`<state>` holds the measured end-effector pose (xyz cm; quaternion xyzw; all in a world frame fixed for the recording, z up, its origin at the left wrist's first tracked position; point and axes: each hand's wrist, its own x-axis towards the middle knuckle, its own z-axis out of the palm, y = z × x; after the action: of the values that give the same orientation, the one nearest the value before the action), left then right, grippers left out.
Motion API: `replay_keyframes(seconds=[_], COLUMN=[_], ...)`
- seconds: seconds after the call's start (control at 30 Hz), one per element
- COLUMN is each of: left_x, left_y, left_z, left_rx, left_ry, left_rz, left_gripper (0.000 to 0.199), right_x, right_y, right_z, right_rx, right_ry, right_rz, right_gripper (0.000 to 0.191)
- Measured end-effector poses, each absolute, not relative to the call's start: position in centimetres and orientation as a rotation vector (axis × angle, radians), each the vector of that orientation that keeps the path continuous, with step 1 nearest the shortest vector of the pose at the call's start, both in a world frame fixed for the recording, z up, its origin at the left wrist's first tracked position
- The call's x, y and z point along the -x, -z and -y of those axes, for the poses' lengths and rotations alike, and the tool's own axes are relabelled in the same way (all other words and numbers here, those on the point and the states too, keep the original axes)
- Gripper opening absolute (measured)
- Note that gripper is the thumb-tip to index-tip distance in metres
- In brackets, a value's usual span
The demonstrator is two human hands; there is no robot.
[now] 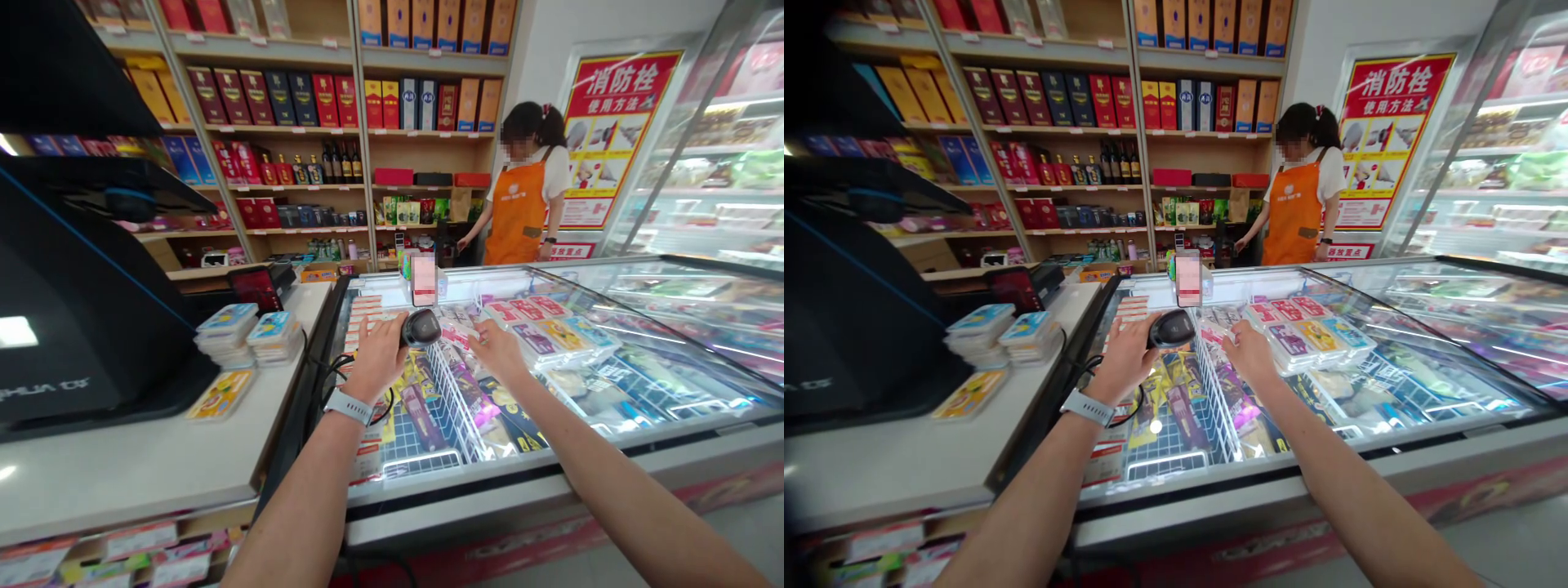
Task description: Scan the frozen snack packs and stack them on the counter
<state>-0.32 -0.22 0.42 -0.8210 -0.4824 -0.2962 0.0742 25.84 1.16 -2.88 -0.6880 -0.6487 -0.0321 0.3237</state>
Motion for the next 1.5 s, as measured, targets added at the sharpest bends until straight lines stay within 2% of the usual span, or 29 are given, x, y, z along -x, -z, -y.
replay_keyframes(seconds=[0.63,0.87,1.13,1.5], left_x=[0.3,0.4,0.3,0.4], left_y=[-0.4,-0.4,-0.6,-0.7], left_z=[0.0,-0.1,0.0,0.0], left_rx=[2.450,2.432,2.430,2.429], left_ry=[0.873,0.914,0.948,0.959], left_rz=[1.444,1.458,1.468,1.492], left_gripper=[0.056,0.056,0.057,0.058], right_x=[-25.5,-25.7,-26.0,-25.8], right_y=[2.0,2.7,3.4,3.4], right_z=[-0.9,-1.4,-2.7,-3.4], right_rx=[1.811,1.617,1.302,1.187], right_ry=[-0.007,-0.140,-0.550,-0.661], right_rz=[1.675,1.528,1.232,1.095], right_gripper=[0.018,0.018,0.029,0.043])
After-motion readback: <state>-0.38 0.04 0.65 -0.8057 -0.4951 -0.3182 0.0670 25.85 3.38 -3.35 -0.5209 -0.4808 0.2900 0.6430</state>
